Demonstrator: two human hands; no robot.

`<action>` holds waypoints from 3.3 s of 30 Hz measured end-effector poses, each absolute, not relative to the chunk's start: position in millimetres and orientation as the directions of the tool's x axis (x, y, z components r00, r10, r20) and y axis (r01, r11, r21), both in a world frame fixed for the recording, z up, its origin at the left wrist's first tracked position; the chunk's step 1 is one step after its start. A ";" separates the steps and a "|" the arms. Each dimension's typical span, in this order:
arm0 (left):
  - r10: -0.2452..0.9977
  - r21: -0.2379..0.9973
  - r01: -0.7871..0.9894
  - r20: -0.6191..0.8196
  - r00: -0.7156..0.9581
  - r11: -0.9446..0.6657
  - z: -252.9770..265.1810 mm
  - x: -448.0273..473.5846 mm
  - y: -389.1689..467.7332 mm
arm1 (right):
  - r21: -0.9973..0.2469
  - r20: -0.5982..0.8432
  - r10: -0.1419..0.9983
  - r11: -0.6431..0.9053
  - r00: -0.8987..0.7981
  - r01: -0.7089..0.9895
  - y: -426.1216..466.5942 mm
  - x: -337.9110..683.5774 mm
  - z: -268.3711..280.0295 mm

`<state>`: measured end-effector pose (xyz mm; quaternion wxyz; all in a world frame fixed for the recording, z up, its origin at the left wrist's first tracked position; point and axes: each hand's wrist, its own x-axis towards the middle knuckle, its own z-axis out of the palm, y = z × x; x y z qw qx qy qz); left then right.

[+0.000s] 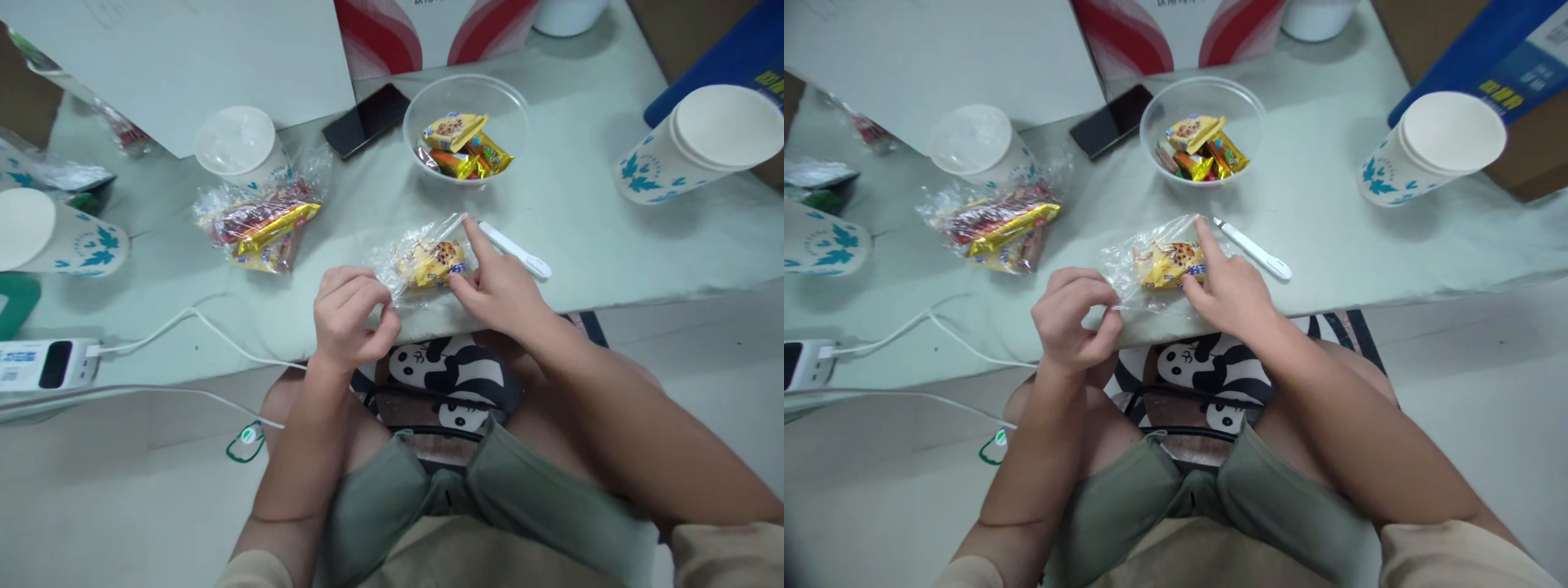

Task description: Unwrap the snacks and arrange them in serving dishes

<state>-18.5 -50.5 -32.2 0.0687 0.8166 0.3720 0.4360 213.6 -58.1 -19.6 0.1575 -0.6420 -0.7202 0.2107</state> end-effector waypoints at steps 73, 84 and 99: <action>0.900 0.884 0.171 0.433 0.047 -0.434 -65.4 -10.6 -34.8 | -0.531 -0.026 0.991 0.101 -0.135 0.841 -28.7 194.2 -16.6; 0.952 0.945 0.127 0.305 0.001 -0.303 -66.0 -9.5 -31.7 | -0.286 -0.121 0.992 -0.075 0.042 0.955 -32.3 206.6 6.0; 0.961 0.950 0.145 0.275 0.034 -0.277 -62.8 -8.8 -33.4 | -0.994 -0.090 0.966 -0.074 0.242 -0.075 -29.4 278.1 -10.7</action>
